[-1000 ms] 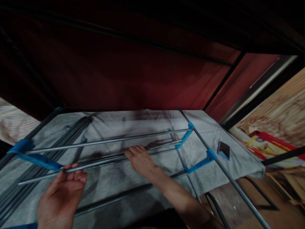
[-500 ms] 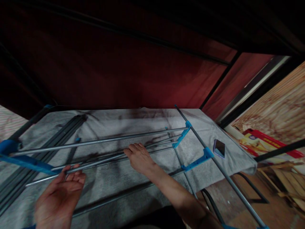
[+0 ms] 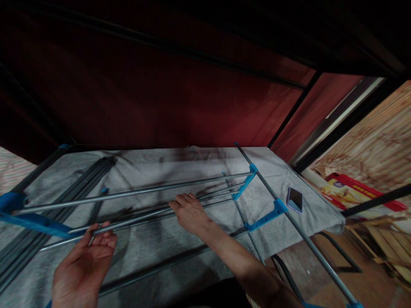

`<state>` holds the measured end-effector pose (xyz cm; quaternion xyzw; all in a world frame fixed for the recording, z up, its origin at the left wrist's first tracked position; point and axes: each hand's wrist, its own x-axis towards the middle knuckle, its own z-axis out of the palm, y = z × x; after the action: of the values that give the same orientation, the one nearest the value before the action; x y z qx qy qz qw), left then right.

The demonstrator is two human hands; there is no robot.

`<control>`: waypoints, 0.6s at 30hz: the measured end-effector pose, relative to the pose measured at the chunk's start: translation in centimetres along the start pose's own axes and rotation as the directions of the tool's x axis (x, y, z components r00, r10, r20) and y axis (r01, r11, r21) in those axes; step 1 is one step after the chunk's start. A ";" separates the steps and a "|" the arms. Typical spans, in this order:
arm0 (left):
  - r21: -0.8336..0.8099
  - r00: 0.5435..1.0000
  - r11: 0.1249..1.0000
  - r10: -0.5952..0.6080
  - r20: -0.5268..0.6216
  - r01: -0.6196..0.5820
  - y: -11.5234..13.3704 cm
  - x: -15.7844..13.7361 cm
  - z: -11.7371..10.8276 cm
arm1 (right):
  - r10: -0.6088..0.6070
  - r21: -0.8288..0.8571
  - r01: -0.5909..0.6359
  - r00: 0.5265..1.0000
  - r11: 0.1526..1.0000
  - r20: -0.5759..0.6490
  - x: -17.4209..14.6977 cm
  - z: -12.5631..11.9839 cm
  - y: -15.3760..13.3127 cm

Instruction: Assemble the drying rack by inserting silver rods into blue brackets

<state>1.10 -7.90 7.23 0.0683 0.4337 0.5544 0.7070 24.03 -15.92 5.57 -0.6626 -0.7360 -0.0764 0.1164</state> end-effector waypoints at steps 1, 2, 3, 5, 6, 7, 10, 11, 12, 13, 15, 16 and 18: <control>0.000 1.000 1.000 0.003 0.000 -0.003 0.0 0.1 0.0 | 0.001 0.000 -0.001 1.000 1.000 -0.005 0.0 0.0 0.0; 0.000 1.000 1.000 0.004 0.005 -0.004 0.0 0.2 0.0 | 0.002 0.001 -0.002 1.000 1.000 -0.009 0.0 0.0 0.0; -0.002 1.000 1.000 0.005 0.015 -0.005 0.0 0.3 -0.1 | 0.003 0.000 -0.003 1.000 1.000 -0.013 0.0 0.0 0.0; -0.003 0.999 1.000 0.016 0.034 -0.016 -0.1 0.4 -0.1 | 0.007 0.001 -0.007 1.000 1.000 -0.011 0.0 0.0 0.0; -0.003 0.999 1.000 0.024 0.048 -0.024 -0.1 0.4 -0.1 | 0.007 0.002 -0.007 1.000 1.000 -0.005 0.0 0.0 0.1; 0.002 0.998 1.000 0.028 0.061 -0.028 -0.1 0.4 -0.1 | 0.005 0.005 -0.005 1.000 1.000 0.002 0.0 0.0 0.1; 0.033 0.997 0.999 0.035 0.075 -0.037 -0.1 0.2 0.0 | 0.005 0.010 -0.005 1.000 1.000 0.006 0.1 0.0 0.3; 0.043 0.997 0.999 0.029 0.076 -0.032 -0.1 0.1 0.1 | 0.007 0.011 -0.007 1.000 1.000 0.000 0.1 0.0 0.3; 0.050 0.997 0.998 0.023 0.074 -0.027 -0.1 0.1 0.2 | 0.011 0.011 -0.011 1.000 1.000 -0.007 0.1 0.0 0.3; 0.051 0.997 0.998 0.022 0.073 -0.026 -0.1 0.0 0.3 | 0.014 0.012 -0.014 1.000 1.000 -0.012 0.1 0.0 0.3; 0.044 0.996 0.999 0.026 0.084 -0.029 -0.1 0.0 0.5 | 0.013 0.013 -0.013 1.000 1.000 -0.018 0.1 0.0 0.4; 0.040 0.996 0.999 0.030 0.086 -0.034 -0.1 0.0 0.6 | 0.012 0.014 -0.011 1.000 1.000 -0.019 0.1 0.1 0.4; 0.057 0.996 0.998 0.035 0.082 -0.040 -0.1 -0.1 0.7 | 0.007 0.013 -0.007 1.000 1.000 -0.017 0.1 0.1 0.5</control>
<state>1.66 -7.74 7.63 0.1194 0.4193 0.5515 0.7112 24.46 -15.74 5.51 -0.6637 -0.7331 -0.0770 0.1271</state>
